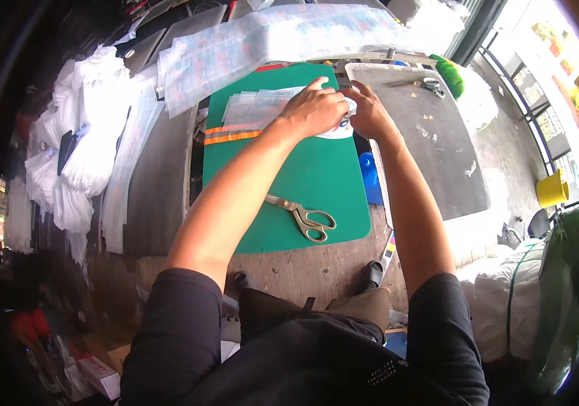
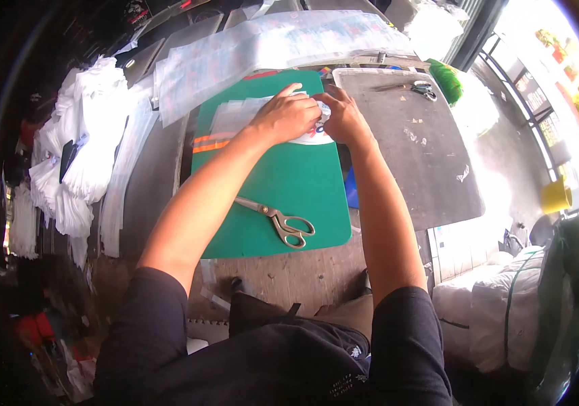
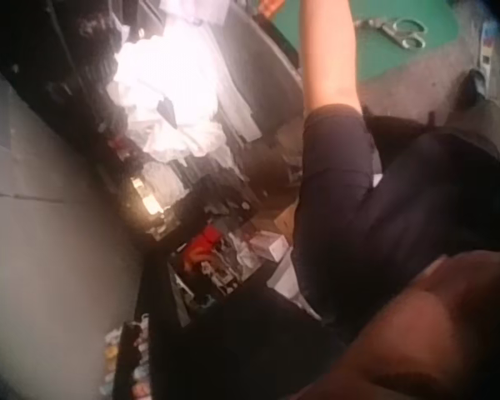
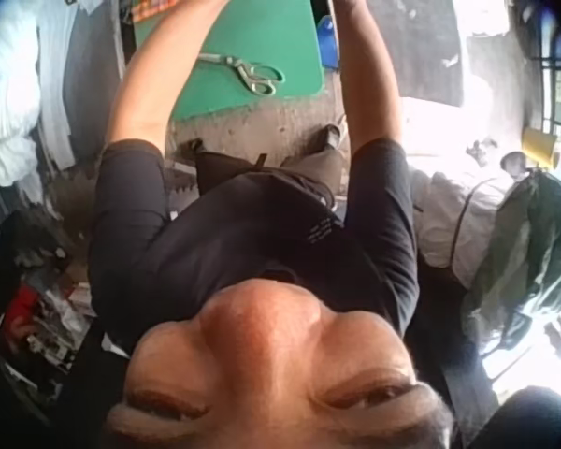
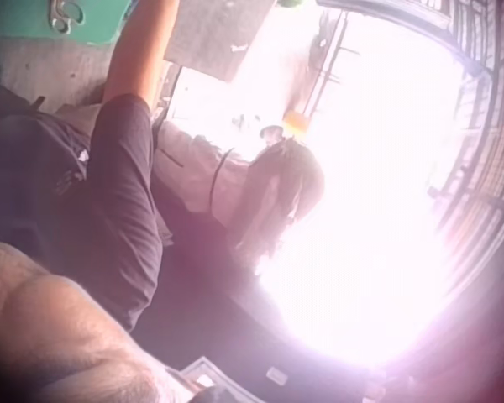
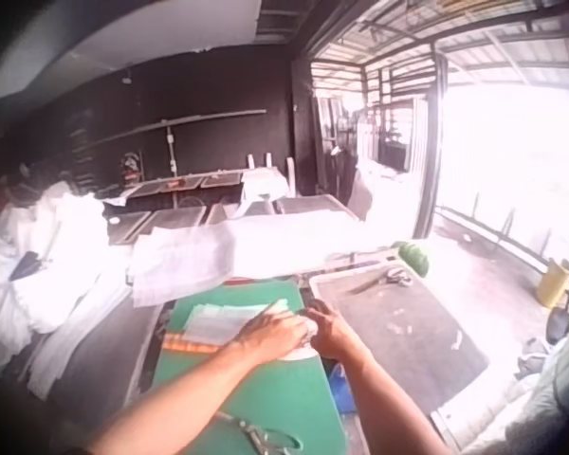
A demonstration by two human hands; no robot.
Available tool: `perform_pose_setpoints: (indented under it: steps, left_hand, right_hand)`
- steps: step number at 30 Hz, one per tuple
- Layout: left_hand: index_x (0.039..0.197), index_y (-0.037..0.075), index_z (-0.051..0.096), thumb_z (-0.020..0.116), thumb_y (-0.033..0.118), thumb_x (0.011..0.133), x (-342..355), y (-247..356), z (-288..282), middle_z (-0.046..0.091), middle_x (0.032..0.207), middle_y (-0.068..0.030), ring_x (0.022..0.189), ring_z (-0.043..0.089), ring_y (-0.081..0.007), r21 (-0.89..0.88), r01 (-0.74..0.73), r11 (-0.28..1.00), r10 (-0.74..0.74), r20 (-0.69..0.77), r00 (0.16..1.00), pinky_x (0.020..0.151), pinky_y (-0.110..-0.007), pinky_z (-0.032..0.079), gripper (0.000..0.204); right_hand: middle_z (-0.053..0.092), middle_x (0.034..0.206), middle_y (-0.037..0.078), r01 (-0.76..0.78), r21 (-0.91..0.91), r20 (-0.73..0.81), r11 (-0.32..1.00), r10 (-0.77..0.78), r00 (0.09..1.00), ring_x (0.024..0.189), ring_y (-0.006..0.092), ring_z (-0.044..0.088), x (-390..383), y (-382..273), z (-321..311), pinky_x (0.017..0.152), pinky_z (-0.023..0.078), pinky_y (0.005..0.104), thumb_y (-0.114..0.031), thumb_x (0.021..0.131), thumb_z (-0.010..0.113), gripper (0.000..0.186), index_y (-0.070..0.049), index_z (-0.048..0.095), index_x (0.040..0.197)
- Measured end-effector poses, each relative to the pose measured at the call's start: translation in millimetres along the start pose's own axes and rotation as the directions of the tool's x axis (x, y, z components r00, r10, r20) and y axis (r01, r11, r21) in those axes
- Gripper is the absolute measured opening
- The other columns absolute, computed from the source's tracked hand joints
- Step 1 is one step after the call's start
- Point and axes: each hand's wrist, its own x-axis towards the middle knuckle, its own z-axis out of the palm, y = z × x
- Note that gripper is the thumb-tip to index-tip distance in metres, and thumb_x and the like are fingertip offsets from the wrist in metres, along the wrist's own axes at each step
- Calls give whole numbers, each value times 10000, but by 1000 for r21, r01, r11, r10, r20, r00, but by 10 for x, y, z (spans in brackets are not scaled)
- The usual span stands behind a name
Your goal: The person organizes printed plastic sheets, cuts them into smaller segments using scissors, and stacks the cut pieces on the work surface.
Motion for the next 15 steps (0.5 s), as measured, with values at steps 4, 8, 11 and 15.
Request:
perform_pose_setpoints:
  steps: [4, 8, 11, 15]
  left_hand:
    - [827, 108, 621, 622, 161, 743, -83, -247, -338, 636, 855, -31, 890, 620, -200, 50, -178, 983, 181, -59, 982, 984, -442, 416, 100]
    - [874, 103, 636, 619, 158, 735, -262, -756, -941, 648, 922, -33, 942, 614, -188, 207, -183, 961, 216, -148, 965, 970, -441, 426, 151]
    - [872, 88, 647, 639, 99, 729, -548, -1141, -1432, 653, 923, -33, 929, 619, -200, 322, -108, 941, 206, -288, 935, 914, -399, 451, 144]
    - [894, 77, 652, 667, 60, 736, -1128, -1379, -1593, 657, 935, -35, 936, 622, -221, 335, 8, 942, 106, -320, 941, 875, -381, 468, 160]
  right_hand:
    - [406, 1425, 165, 13, -95, 178, 995, 4, 984, 1320, 334, 366, 108, -53, 111, 1089, 320, 404, -143, 633, 689, 533, -150, 631, 1163]
    - [438, 1422, 91, 53, -108, 175, 993, -33, 984, 1311, 342, 377, 163, -50, 193, 1086, 323, 435, -335, 641, 749, 393, -131, 704, 974]
    - [580, 1285, 46, 43, -240, 79, 970, -24, 997, 1281, 349, 416, 159, -53, 149, 1031, 353, 483, -294, 674, 745, 274, -114, 700, 876]
    - [671, 956, 51, 241, -323, -174, 915, -308, 936, 1054, 266, 574, 173, -103, 71, 895, 411, 432, -148, 725, 675, 86, -100, 645, 790]
